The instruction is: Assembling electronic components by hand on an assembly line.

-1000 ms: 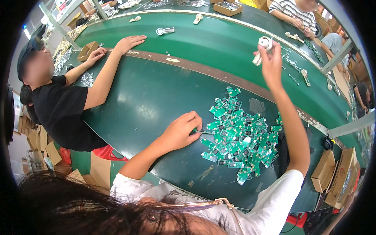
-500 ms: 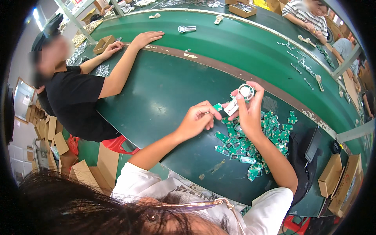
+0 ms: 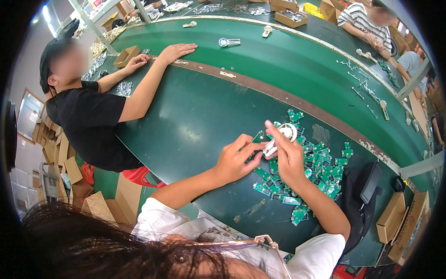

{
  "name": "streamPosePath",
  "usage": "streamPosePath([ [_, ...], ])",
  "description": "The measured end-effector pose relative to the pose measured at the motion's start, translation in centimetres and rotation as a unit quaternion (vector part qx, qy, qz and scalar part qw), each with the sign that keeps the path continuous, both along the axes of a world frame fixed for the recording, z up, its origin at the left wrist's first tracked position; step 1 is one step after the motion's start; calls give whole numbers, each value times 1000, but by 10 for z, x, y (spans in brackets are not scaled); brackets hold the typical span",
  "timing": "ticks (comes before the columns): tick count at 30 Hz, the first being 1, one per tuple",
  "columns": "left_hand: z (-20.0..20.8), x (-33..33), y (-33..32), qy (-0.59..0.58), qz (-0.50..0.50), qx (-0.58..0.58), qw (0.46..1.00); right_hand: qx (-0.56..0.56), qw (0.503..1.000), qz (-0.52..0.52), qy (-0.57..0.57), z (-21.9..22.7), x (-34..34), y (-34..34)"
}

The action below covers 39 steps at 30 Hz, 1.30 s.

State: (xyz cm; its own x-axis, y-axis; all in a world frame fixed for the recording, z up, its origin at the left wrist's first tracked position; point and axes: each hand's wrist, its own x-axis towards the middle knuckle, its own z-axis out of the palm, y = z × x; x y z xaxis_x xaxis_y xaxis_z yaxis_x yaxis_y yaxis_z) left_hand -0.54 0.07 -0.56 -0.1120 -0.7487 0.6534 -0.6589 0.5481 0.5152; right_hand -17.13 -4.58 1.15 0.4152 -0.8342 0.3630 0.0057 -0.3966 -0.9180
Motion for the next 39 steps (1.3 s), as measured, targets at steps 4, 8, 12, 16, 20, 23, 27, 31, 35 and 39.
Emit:
streamPosePath([
  [4,7,-1,3,0,-17,-29,999,-33,999,17,33,3,3,7],
  [8,-2,2,2,-4,-6,4,1000,-38,997,42,42,4,4,6],
  [12,-6,7,1,-48,-36,-25,998,-37,997,48,52,2,3,6],
  [16,-8,0,2,56,-58,30,996,-16,998,48,43,7,3,9],
  [20,-5,-6,6,134,-62,97,984,-25,997,40,62,13,0,9],
  [23,-6,-6,7,118,-46,84,988,-28,997,39,57,14,3,10],
  [27,-3,-7,10,80,-26,43,995,-36,997,30,68,14,2,15],
  [31,-1,-5,9,107,-11,50,993,-62,996,35,62,14,1,19],
  [35,-2,-8,8,78,13,14,997,-68,995,54,58,14,-1,19],
  [39,-3,-6,3,91,-5,36,995,-96,991,29,93,3,-3,15],
])
